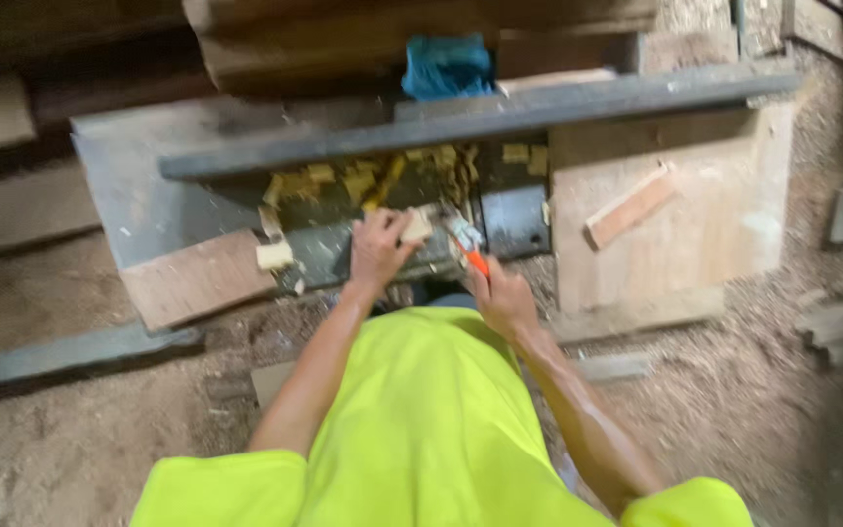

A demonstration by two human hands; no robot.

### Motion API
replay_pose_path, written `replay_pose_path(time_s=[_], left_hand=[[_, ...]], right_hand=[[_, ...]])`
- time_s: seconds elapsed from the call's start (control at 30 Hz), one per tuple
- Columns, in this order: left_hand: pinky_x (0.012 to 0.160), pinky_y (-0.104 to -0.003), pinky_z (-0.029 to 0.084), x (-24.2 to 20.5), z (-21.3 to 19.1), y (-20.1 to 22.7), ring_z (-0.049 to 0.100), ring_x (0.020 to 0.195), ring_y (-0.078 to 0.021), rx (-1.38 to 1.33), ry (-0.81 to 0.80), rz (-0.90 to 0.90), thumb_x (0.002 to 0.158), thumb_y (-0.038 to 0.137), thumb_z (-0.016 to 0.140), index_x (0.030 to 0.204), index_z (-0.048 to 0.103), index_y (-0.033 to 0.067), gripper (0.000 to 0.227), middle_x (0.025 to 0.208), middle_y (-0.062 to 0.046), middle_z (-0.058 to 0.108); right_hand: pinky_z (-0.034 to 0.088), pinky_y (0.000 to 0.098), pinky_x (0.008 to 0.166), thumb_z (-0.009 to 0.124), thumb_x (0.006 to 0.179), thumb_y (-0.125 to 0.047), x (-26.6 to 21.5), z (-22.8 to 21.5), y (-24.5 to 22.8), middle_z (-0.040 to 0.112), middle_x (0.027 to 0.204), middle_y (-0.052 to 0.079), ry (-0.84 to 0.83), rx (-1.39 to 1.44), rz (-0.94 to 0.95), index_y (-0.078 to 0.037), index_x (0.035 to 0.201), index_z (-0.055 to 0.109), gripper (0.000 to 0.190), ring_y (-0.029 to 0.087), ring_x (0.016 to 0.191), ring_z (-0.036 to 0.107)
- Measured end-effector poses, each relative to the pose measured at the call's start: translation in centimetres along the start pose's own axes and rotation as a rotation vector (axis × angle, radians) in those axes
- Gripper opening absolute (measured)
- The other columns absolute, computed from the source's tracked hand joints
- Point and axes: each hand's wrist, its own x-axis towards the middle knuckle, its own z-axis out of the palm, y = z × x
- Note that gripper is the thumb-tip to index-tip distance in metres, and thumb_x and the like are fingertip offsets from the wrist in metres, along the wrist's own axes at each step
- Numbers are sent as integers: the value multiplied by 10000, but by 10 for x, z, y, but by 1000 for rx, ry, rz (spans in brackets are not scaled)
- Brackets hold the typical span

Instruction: The person holds a small wooden block on a workbench and repeatedly strikes it with a hammer. They occasionally pause to inspect the block and reposition it before continuing to hammer.

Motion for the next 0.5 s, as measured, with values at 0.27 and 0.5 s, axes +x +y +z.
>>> replay_pose_path(time_s=[0.27,0.5], left_hand=[[847,-387,400,9,2,-10,567,1009,-221,2,24,86,774,363,875,1289,722,142,580,1057,-34,639],[837,-414,396,6,5,-5,566,995,-256,-51,42,77,733,335,885,1269,729,141,590,1036,-56,630]], right_hand=[[530,530,552,508,1008,-381,15,-11,-18,664,629,200,-159,-147,146,-88,1100,616,326,418,568,680],[514,540,558,506,1044,-387,8,-26,-21,662,674,202,123,59,-26,-60,1051,642,354,420,621,678]])
